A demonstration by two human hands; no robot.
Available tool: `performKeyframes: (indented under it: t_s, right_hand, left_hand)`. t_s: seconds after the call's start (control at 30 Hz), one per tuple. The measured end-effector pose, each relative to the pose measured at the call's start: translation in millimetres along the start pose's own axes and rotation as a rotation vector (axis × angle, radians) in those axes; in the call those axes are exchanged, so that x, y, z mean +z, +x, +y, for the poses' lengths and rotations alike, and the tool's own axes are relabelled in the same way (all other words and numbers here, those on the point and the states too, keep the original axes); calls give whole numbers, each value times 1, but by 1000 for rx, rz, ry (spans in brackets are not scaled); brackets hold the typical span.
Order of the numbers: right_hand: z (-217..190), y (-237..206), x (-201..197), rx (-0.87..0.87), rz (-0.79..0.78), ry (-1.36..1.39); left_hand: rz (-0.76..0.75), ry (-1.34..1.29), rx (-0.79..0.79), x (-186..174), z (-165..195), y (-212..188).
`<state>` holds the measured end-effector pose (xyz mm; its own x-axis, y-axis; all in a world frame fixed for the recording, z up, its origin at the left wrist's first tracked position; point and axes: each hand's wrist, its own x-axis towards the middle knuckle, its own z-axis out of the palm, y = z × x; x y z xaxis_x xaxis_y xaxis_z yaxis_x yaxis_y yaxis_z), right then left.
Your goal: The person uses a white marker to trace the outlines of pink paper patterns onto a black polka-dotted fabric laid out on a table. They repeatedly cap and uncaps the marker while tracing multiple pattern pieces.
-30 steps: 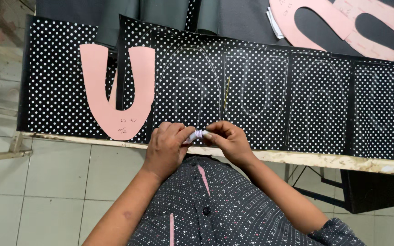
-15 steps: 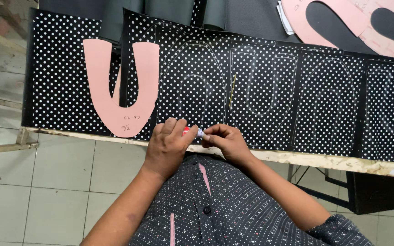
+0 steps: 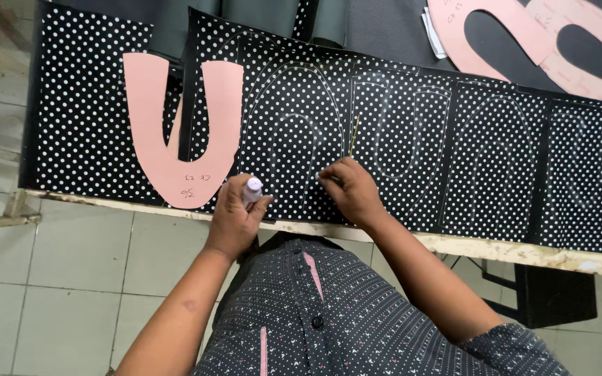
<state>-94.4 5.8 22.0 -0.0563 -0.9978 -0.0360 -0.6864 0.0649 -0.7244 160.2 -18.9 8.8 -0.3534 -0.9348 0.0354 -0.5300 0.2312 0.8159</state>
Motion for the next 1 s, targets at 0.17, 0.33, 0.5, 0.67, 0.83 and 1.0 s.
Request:
performKeyframes:
  t_s: [0.17, 0.33, 0.5, 0.67, 0.83, 1.0]
  right_hand:
    - [-14, 17, 2, -113, -9, -167]
    - [-24, 26, 4, -127, -15, -272]
    - [-26, 26, 4, -79, -23, -299]
    - [-24, 25, 9, -66, 32, -240]
    - [-24, 27, 9, -103, 81, -228]
    - [-24, 27, 9, -74, -2, -303]
  left_hand:
    - [24, -197, -53, 0, -2, 2]
    - [47, -174, 29, -4, -3, 1]
    - [65, -185, 58, -6, -5, 0]
    - [70, -195, 107, -5, -10, -1]
    - [70, -200, 125, -4, -13, -1]
    - [57, -192, 111, -4, -15, -2]
